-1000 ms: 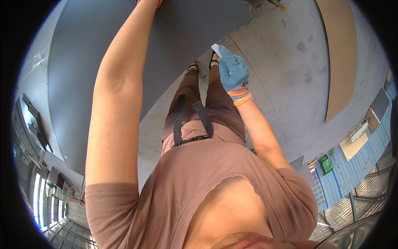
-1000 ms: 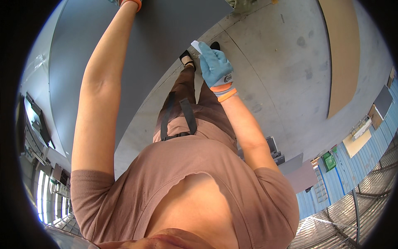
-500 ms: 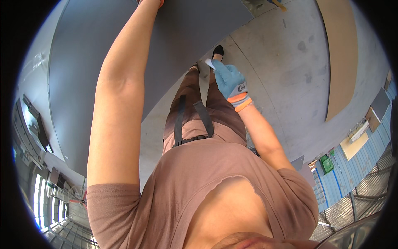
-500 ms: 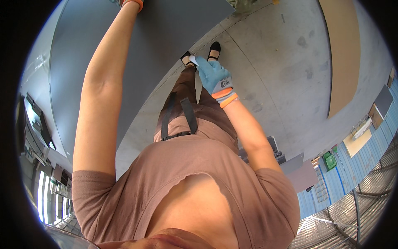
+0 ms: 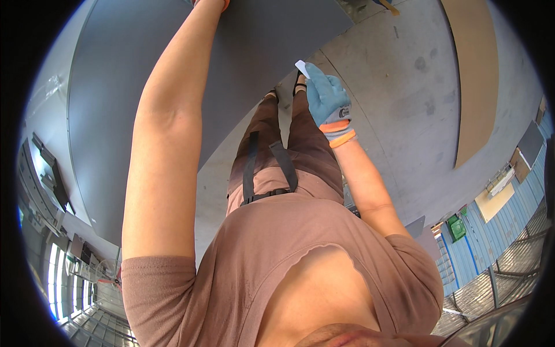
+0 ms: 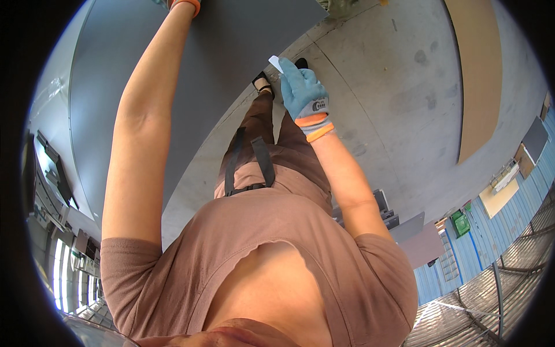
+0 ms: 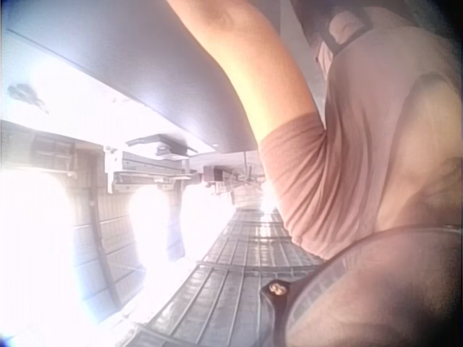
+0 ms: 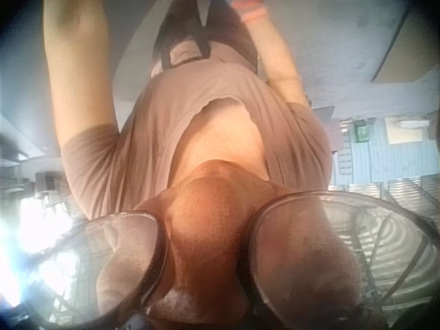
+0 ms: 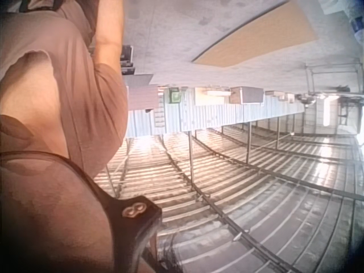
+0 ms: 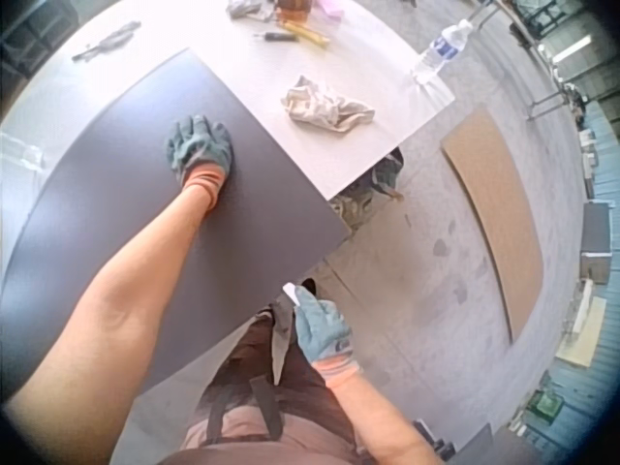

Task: The person wipes a large dark panel with a cloth, pours liquid from a bottle onto the cloth, and continues wiping the surface. They then apply a bead of adhesive from a tube along the panel's edge and smooth it with a tool.

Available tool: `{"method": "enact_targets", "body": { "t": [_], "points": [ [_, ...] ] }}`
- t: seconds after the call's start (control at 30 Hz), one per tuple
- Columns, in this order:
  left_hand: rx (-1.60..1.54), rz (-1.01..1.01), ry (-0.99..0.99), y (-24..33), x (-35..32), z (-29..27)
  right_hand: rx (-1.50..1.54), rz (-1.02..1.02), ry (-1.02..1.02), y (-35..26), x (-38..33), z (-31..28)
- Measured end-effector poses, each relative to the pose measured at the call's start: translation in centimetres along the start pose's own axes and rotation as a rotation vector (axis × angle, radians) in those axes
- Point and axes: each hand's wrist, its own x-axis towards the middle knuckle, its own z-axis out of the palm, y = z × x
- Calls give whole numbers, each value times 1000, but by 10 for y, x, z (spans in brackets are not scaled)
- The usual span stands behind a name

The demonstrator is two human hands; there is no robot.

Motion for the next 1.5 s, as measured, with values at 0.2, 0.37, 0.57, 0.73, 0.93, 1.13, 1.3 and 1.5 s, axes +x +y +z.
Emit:
{"method": "enact_targets", "body": {
  "t": [0.2, 0.37, 0.57, 0.73, 0.93, 1.13, 1.3, 1.5],
  "points": [
    [-5, -4, -33, 8, 5, -1, 53, -11, -90, -11, -1, -8],
    [3, 15, 6, 6, 8, 12, 246, 55, -152, -13, -8, -8],
    [-35, 0, -36, -1, 8, 3, 381, 49, -117, -16, 4, -13],
    [-23, 10, -3, -12, 4, 5, 294, 56, -24, -3, 14, -13],
    [-9, -7, -38, -23, 1, 1, 179, 107, -15, 3, 16, -10],
    [4, -22, -62, -32, -3, -3, 159, 94, -6, -5, 20, -11],
    [-4, -22, -64, -27, -5, -4, 111, 9, 45, 5, 18, -4],
    [1, -4, -45, -20, -3, -2, 155, 1, 124, 21, 15, 10]
  ]
}}
